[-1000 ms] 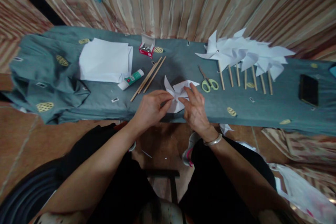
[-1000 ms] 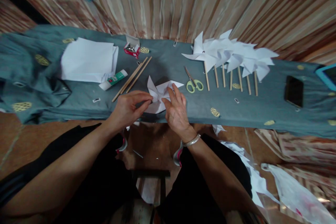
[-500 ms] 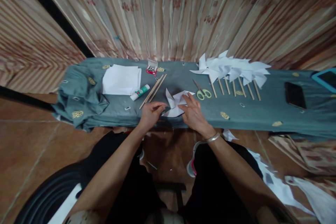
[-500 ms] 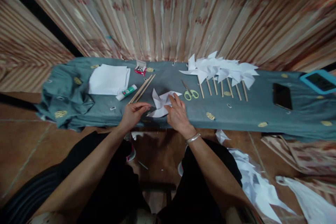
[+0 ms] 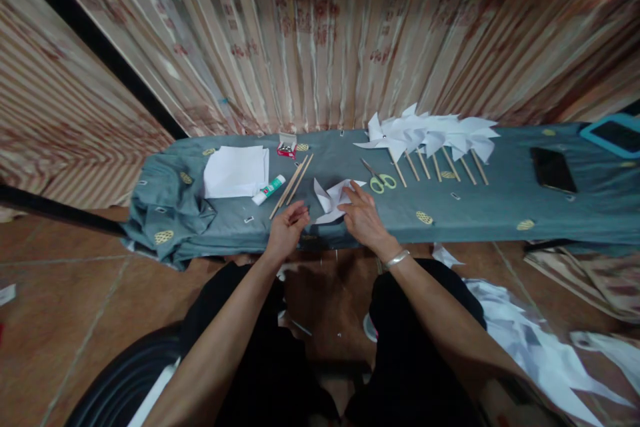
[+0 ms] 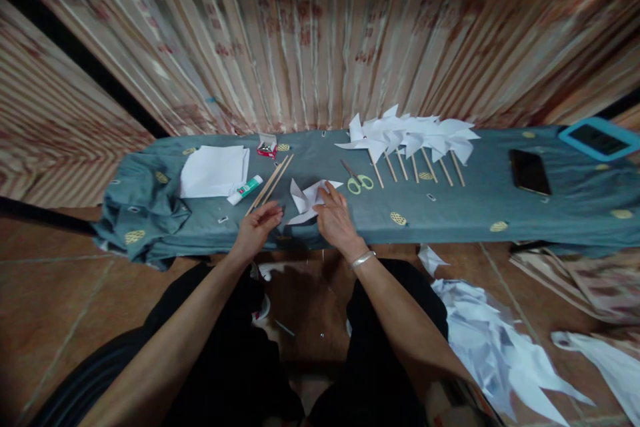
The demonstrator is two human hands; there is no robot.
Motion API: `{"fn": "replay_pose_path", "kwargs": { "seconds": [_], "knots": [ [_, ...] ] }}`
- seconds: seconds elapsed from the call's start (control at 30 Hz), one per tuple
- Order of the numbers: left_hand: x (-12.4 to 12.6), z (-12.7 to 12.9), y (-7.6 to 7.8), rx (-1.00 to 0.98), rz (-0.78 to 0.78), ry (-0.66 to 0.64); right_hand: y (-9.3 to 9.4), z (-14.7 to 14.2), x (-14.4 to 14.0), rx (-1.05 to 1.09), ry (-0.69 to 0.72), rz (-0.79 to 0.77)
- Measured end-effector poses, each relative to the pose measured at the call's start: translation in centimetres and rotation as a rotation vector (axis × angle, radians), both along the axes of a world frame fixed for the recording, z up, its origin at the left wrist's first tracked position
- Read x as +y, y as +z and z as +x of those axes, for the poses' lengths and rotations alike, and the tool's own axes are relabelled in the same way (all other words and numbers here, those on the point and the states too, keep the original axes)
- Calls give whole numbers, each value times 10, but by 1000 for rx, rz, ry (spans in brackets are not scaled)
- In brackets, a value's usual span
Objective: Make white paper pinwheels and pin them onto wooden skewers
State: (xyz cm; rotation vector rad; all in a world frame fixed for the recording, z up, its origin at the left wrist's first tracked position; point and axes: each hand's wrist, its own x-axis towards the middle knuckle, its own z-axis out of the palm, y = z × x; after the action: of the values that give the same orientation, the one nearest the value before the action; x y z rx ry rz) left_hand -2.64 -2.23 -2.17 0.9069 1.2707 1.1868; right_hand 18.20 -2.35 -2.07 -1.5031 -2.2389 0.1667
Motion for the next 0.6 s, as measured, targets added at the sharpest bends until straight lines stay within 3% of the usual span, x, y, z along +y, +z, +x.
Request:
{"fn": "replay_pose_path", "kwargs": {
  "seconds": [0.3, 0.43, 0.6],
  "knots": [
    [18, 16, 19, -133, -222, -138, -1, 4, 3, 139, -38, -9],
    [20, 26, 25, -255, -230, -237, 3, 4, 3, 168, -45, -2],
    [25, 37, 23, -390, -247, -330, 9, 2, -1, 130, -35, 37]
  ]
}}
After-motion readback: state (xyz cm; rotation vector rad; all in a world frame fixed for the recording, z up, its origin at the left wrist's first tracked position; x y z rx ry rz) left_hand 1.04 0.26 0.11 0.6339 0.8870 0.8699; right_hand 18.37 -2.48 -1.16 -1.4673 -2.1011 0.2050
